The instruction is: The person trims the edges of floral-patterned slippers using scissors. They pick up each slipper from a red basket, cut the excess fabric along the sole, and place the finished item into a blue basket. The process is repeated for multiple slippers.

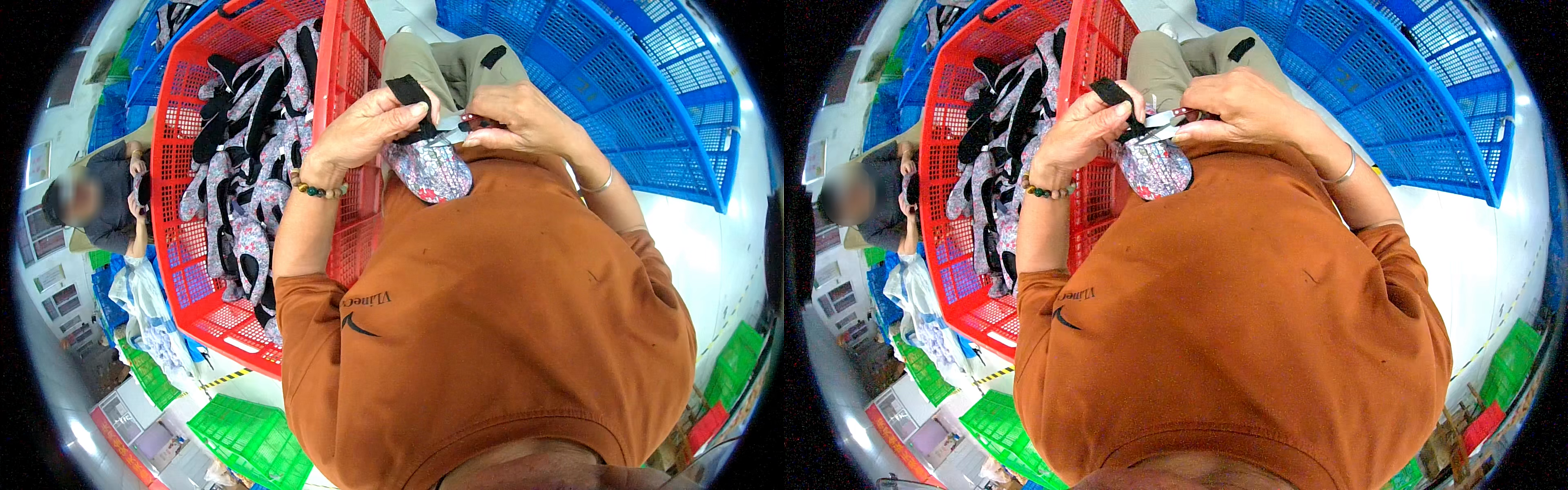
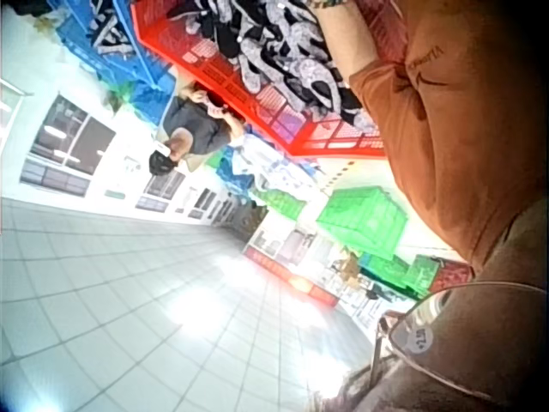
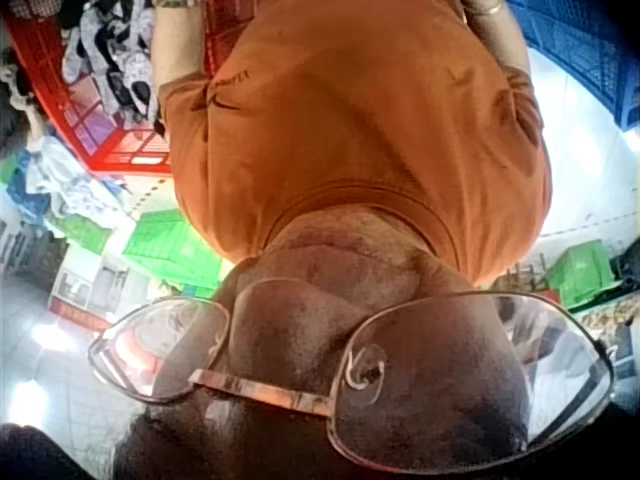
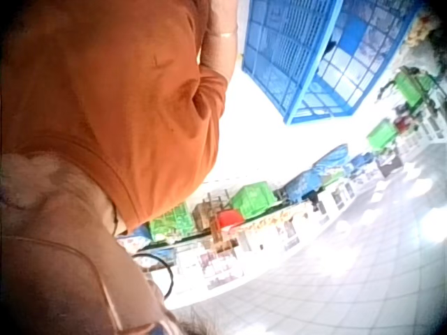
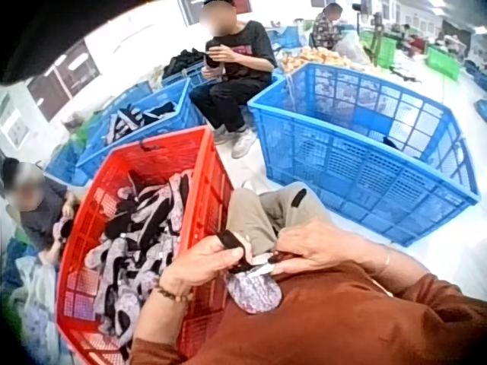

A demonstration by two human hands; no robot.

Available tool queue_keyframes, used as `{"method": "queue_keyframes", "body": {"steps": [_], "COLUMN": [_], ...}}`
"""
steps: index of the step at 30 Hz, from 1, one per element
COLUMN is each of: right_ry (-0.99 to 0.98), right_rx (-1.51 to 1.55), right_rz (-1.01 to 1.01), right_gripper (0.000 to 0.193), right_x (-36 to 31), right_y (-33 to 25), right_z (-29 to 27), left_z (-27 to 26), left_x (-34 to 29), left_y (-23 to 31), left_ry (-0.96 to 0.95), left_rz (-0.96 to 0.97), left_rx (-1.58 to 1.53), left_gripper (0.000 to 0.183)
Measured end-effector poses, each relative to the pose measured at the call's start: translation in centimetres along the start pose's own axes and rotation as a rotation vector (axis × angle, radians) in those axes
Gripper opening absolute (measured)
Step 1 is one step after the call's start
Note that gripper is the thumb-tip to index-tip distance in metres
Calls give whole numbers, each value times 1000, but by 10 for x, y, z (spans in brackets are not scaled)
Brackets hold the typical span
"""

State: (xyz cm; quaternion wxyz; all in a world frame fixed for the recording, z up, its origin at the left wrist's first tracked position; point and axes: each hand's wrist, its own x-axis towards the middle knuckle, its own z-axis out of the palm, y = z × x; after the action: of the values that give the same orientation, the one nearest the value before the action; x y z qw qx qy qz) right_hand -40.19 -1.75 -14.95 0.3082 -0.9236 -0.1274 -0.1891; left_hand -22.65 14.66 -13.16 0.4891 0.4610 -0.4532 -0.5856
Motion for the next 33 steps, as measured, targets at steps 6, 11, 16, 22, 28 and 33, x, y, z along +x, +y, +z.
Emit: {"method": "queue_keyframes", "body": {"steps": [6, 11, 16, 22, 28, 33], "right_ry": [-19, 24, 10, 14, 82, 71], "right_rx": [-81, -52, -74, -128, -168, -132], "right_rz": [-49, -33, -13, -8, -80, -66], "right_gripper": [35, 34, 33, 32, 31, 32], "right_x": [4, -2, -3, -2, 0, 0], "right_y": [-3, 6, 9, 0, -5, -3], "right_z": [-4, 3, 5, -1, 3, 7], "left_z": [-2, -6, -12, -5, -5, -4], "left_x": [5, -3, -13, -13, -12, -13], "left_y": [-14, -26, -40, -45, -44, -44], "left_ry": [5, 22, 14, 70, 44, 32], "left_rz": [7, 105, 153, 229, 162, 178], "left_rx": [-95, -187, 70, 23, -19, -35], "left_gripper": [28, 31, 20, 19, 19, 19]}}
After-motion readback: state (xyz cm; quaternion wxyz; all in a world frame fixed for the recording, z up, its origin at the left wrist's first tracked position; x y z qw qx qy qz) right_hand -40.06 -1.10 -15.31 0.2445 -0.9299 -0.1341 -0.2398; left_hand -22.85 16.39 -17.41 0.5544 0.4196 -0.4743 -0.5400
